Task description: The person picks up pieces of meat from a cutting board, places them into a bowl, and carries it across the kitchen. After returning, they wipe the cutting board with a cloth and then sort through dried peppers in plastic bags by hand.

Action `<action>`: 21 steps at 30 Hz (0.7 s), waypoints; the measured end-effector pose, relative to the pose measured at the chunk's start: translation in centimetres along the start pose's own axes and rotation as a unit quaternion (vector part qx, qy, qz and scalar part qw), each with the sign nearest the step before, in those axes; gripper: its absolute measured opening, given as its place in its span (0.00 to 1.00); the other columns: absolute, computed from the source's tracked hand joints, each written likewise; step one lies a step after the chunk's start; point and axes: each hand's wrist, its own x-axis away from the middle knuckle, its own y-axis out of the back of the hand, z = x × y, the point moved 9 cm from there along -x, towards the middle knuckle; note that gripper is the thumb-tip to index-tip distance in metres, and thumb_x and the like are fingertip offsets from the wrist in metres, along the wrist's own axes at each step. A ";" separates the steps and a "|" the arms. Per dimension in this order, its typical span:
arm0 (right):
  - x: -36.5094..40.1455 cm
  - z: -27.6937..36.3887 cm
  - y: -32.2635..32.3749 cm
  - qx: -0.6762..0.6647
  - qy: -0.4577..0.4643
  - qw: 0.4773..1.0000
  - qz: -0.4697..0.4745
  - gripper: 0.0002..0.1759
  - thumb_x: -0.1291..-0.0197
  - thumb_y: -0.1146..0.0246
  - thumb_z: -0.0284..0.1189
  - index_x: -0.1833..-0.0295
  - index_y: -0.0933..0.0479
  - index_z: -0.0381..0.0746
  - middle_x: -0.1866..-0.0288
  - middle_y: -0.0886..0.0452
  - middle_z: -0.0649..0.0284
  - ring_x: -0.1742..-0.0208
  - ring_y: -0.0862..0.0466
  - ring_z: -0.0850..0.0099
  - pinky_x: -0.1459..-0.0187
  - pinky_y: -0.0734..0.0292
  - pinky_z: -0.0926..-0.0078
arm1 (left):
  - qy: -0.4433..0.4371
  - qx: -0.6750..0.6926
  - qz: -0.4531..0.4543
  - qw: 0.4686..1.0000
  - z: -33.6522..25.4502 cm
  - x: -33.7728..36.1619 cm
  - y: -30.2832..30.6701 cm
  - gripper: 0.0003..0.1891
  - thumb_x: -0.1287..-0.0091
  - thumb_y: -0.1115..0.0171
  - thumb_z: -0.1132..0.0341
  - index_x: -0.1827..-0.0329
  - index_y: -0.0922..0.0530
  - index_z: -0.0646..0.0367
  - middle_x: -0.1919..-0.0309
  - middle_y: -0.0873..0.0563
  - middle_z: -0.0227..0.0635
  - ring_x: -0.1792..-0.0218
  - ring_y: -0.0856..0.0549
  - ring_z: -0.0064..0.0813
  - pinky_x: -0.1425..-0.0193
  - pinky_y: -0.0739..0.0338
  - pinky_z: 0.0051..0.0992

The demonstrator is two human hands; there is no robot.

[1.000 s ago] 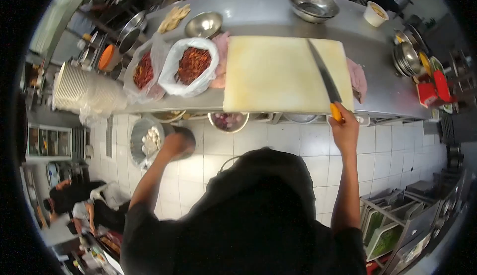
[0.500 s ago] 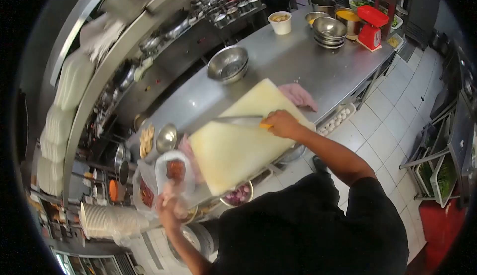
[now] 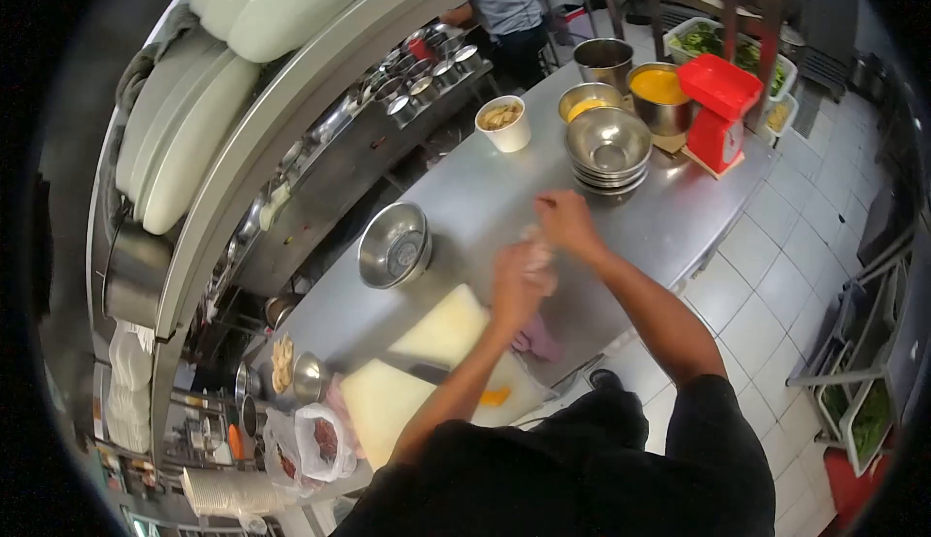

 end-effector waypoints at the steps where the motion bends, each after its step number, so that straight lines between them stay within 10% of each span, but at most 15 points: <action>1: -2.2 -2.0 -1.6 -0.039 -0.049 0.998 0.013 0.12 0.37 0.36 0.29 0.55 0.16 0.30 0.68 0.13 0.57 0.71 0.15 0.71 0.69 0.21 0.73 | 0.000 -0.043 0.067 0.997 -0.3 0.5 -2.8 0.26 0.45 0.27 0.64 0.43 0.23 0.58 0.46 0.22 0.46 0.44 0.24 0.50 0.41 0.27 0.42; 8: -19.1 -13.5 -12.3 -0.152 -0.297 0.943 0.015 0.20 0.34 0.37 0.43 0.60 0.20 0.34 0.72 0.18 0.60 0.78 0.18 0.70 0.79 0.22 0.69 | 0.136 -0.010 0.141 0.981 -3.3 3.0 2.1 0.32 0.38 0.27 0.57 0.32 0.27 0.52 0.35 0.25 0.46 0.30 0.31 0.50 0.28 0.32 0.41; 11: -27.1 -21.6 -14.7 0.025 -0.226 0.974 -0.002 0.24 0.34 0.38 0.46 0.56 0.20 0.32 0.66 0.16 0.53 0.73 0.16 0.65 0.72 0.19 0.66 | 0.203 -0.027 0.047 0.978 -2.6 6.0 9.8 0.28 0.36 0.28 0.57 0.34 0.24 0.54 0.35 0.25 0.48 0.32 0.27 0.49 0.30 0.29 0.40; 16: -31.6 -17.9 -17.3 0.195 -0.027 0.979 0.054 0.22 0.35 0.38 0.44 0.53 0.20 0.33 0.63 0.16 0.54 0.69 0.16 0.65 0.69 0.19 0.66 | 0.328 -0.119 -0.177 0.920 -1.3 18.7 21.7 0.24 0.37 0.28 0.60 0.40 0.21 0.60 0.44 0.19 0.47 0.41 0.20 0.47 0.35 0.25 0.38; 21: -24.9 -11.4 -16.3 0.171 0.071 0.982 0.040 0.22 0.35 0.39 0.43 0.50 0.21 0.34 0.60 0.17 0.55 0.66 0.16 0.64 0.67 0.19 0.65 | 0.546 -0.170 -0.349 0.743 -3.9 42.0 28.0 0.21 0.40 0.28 0.60 0.45 0.17 0.58 0.50 0.16 0.48 0.47 0.17 0.47 0.40 0.23 0.39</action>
